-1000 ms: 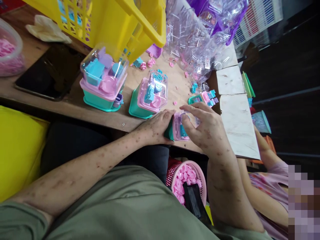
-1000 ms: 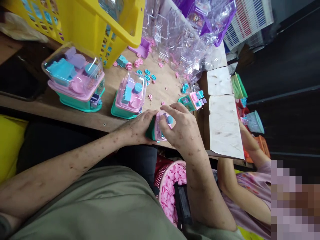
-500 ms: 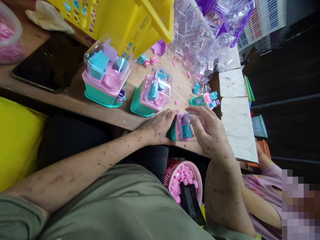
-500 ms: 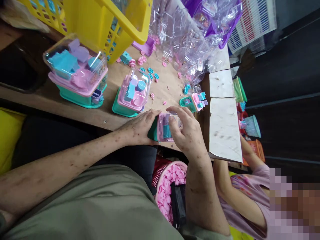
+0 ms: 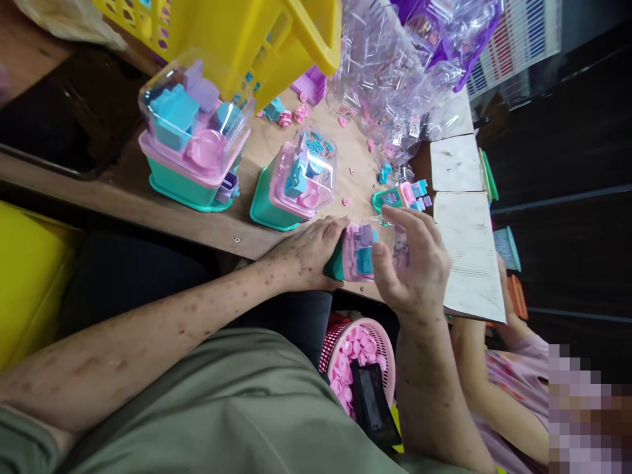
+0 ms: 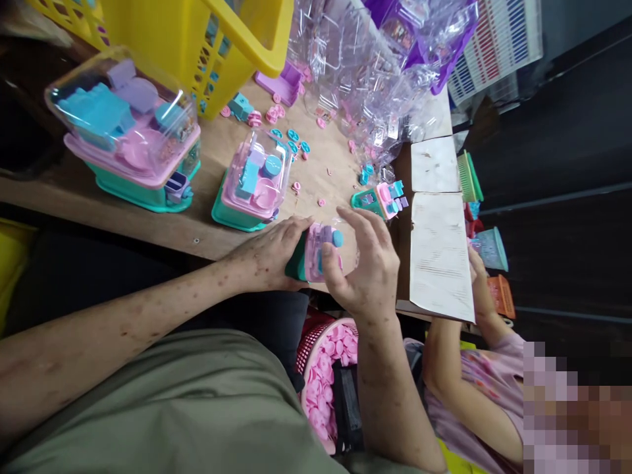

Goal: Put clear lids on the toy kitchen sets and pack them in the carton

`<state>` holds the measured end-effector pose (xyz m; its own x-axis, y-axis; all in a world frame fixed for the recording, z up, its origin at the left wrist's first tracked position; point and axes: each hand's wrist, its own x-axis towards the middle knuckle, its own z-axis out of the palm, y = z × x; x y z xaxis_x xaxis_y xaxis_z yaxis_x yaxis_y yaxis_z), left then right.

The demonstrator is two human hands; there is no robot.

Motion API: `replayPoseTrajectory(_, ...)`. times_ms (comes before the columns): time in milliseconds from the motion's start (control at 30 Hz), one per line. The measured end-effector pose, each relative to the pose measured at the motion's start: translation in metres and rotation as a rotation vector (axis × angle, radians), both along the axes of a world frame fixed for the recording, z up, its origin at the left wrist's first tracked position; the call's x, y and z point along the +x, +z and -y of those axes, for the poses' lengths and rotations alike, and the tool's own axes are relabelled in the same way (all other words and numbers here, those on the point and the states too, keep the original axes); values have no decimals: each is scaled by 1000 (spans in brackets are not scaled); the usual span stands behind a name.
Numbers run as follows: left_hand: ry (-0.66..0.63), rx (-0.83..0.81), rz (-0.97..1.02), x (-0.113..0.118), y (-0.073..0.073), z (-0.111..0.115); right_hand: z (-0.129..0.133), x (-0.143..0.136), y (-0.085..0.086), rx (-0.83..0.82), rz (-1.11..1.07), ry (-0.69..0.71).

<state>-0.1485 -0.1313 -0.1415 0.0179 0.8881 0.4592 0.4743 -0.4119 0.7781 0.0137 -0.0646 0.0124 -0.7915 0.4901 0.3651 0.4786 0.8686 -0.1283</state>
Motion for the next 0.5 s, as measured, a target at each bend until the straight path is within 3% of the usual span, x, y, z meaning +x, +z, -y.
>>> replayPoseTrajectory(167, -12, 16, 18, 0, -2, -1, -6, -7, 15, -122, 111, 14)
replayPoseTrajectory(500, -17, 45, 19, 0, -3, -2, -8, -24, 15, -56, 262, 0)
